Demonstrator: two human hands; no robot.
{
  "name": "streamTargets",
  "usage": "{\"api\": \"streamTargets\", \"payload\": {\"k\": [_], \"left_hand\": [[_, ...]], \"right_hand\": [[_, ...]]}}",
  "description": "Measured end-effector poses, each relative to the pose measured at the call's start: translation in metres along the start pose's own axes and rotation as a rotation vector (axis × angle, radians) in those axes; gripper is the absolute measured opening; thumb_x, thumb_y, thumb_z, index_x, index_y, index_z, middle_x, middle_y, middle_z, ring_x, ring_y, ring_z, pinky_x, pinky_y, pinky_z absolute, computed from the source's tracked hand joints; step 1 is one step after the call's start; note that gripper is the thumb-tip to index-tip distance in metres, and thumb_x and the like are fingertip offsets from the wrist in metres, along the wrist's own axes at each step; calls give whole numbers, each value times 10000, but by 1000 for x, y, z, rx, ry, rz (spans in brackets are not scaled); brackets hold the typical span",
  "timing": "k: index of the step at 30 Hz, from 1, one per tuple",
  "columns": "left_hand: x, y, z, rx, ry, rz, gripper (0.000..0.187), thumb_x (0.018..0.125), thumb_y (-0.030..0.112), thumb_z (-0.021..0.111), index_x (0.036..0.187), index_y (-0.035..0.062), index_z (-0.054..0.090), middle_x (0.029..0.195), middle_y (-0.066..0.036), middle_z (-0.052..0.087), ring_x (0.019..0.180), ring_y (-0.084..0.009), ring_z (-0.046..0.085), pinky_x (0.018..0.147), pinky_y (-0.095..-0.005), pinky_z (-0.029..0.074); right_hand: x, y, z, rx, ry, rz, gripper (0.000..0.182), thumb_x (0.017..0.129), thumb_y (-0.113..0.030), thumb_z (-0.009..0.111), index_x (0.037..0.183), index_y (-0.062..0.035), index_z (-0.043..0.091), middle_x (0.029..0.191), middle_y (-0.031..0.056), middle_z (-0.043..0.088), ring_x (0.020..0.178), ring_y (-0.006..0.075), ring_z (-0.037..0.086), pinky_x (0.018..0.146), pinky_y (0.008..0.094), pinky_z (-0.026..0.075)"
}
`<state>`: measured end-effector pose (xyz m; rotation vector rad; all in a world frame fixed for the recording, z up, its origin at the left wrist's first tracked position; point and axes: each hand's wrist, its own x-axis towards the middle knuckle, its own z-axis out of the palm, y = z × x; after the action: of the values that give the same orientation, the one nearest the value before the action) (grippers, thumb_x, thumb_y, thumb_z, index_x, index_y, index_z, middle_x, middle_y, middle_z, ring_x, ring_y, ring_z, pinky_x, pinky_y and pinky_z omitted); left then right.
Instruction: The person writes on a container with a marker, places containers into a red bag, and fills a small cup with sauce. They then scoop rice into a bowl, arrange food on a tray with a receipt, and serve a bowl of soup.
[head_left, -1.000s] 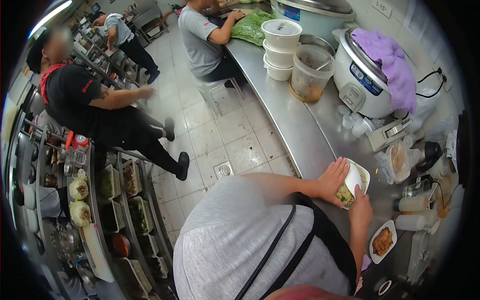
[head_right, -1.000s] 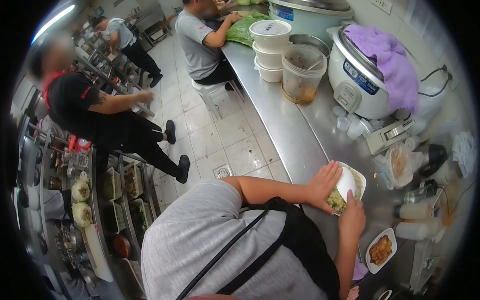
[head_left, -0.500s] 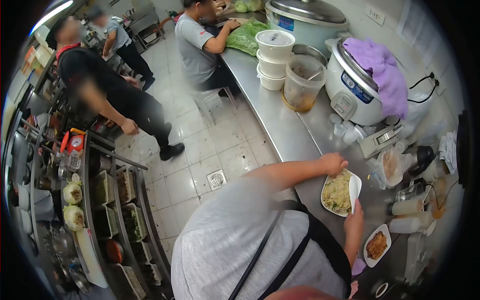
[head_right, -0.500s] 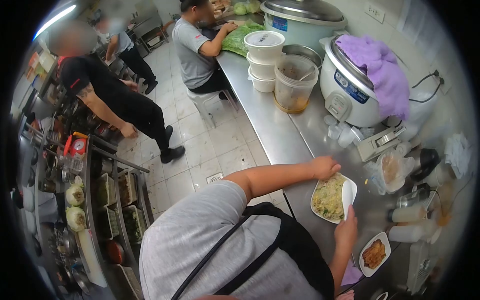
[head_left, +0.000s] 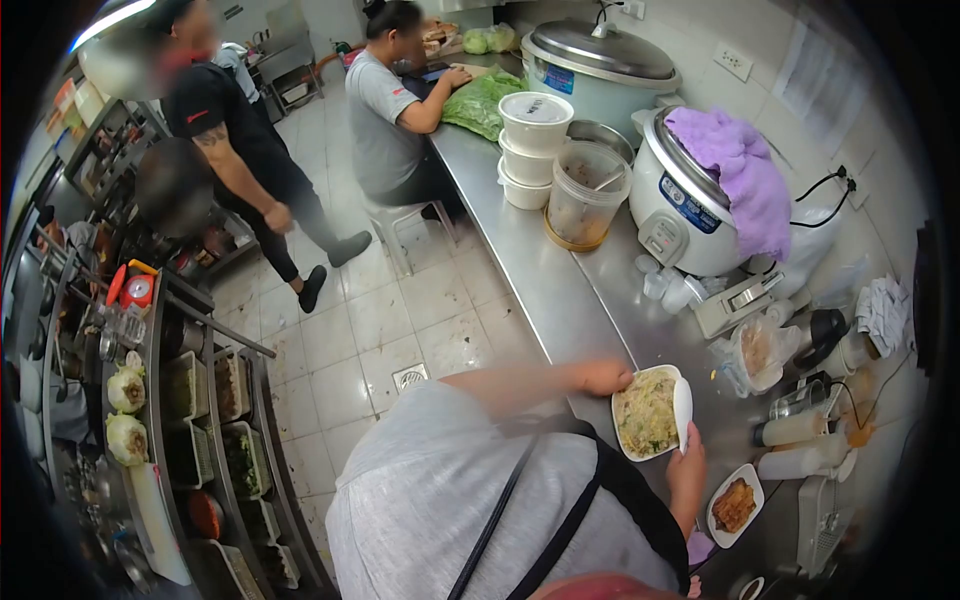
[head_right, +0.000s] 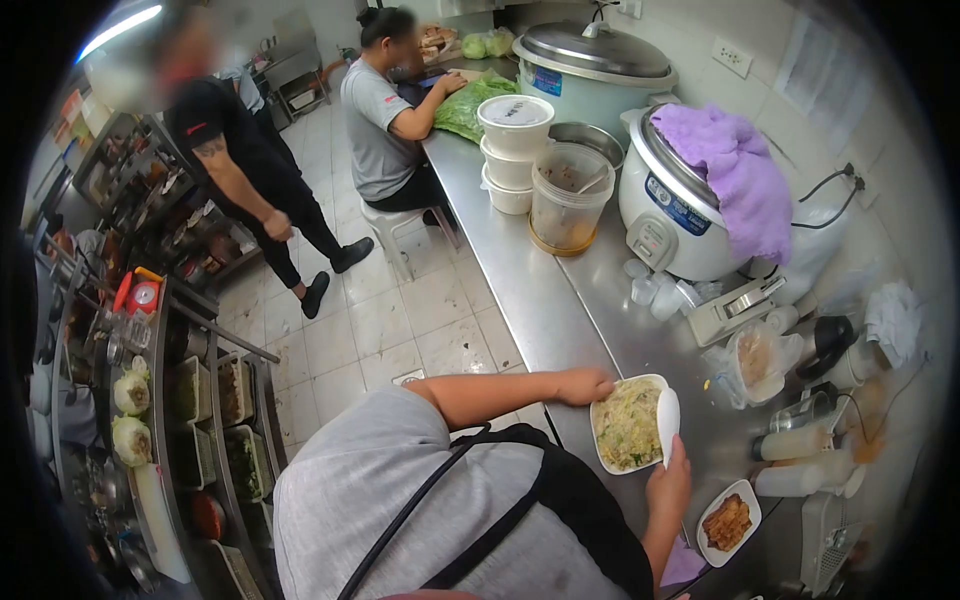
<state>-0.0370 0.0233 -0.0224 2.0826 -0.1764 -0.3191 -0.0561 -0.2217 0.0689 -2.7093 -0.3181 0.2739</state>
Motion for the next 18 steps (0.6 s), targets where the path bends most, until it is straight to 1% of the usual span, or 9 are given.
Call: {"api": "streamTargets", "payload": {"k": [3, 7, 10, 13, 16, 18], "left_hand": [[-19, 8, 11, 136, 156, -54, 362, 812, 319, 311, 780, 39, 537, 787, -180, 560, 764, -340, 529, 695, -406, 406], [-22, 11, 11, 183, 181, -68, 350, 802, 319, 314, 797, 43, 529, 782, -182, 558, 755, -345, 526, 681, -417, 407], [-23, 15, 10, 194, 210, -35, 352, 800, 311, 311, 780, 38, 531, 777, -185, 558, 762, -346, 525, 682, -419, 407], [-19, 9, 15, 215, 218, -71, 319, 799, 292, 314, 875, 55, 513, 810, -179, 560, 781, -342, 528, 697, -413, 407], [-25, 14, 21, 75, 360, -55, 316, 797, 269, 321, 1019, 81, 442, 854, -177, 555, 808, -334, 531, 718, -407, 406], [-24, 3, 25, 129, 342, -4, 339, 795, 263, 326, 1084, 95, 385, 877, -179, 549, 822, -332, 531, 728, -404, 406]], "right_hand": [[-3, -8, 2, 40, -21, -10, 528, 719, -7, 482, 1211, -142, 347, 1087, 190, 450, 994, 345, 449, 827, 383, 369], [-5, -1, 11, 123, 45, -82, 526, 715, 6, 475, 1210, -117, 346, 1107, 198, 438, 1013, 344, 440, 846, 379, 358], [-9, 0, 12, 157, 71, -91, 527, 710, 14, 473, 1208, -101, 345, 1103, 202, 439, 1011, 348, 439, 850, 381, 356], [-15, 1, 13, 152, 53, -87, 530, 708, 9, 480, 1208, -102, 344, 1104, 202, 439, 1011, 351, 438, 848, 383, 358], [-19, -2, 14, 133, 38, -61, 534, 707, 4, 485, 1210, -104, 342, 1097, 202, 442, 1007, 354, 440, 845, 384, 359], [-23, -6, 13, 145, 29, -19, 538, 706, 2, 486, 1211, -108, 340, 1104, 202, 441, 1013, 352, 438, 848, 383, 357]]}}
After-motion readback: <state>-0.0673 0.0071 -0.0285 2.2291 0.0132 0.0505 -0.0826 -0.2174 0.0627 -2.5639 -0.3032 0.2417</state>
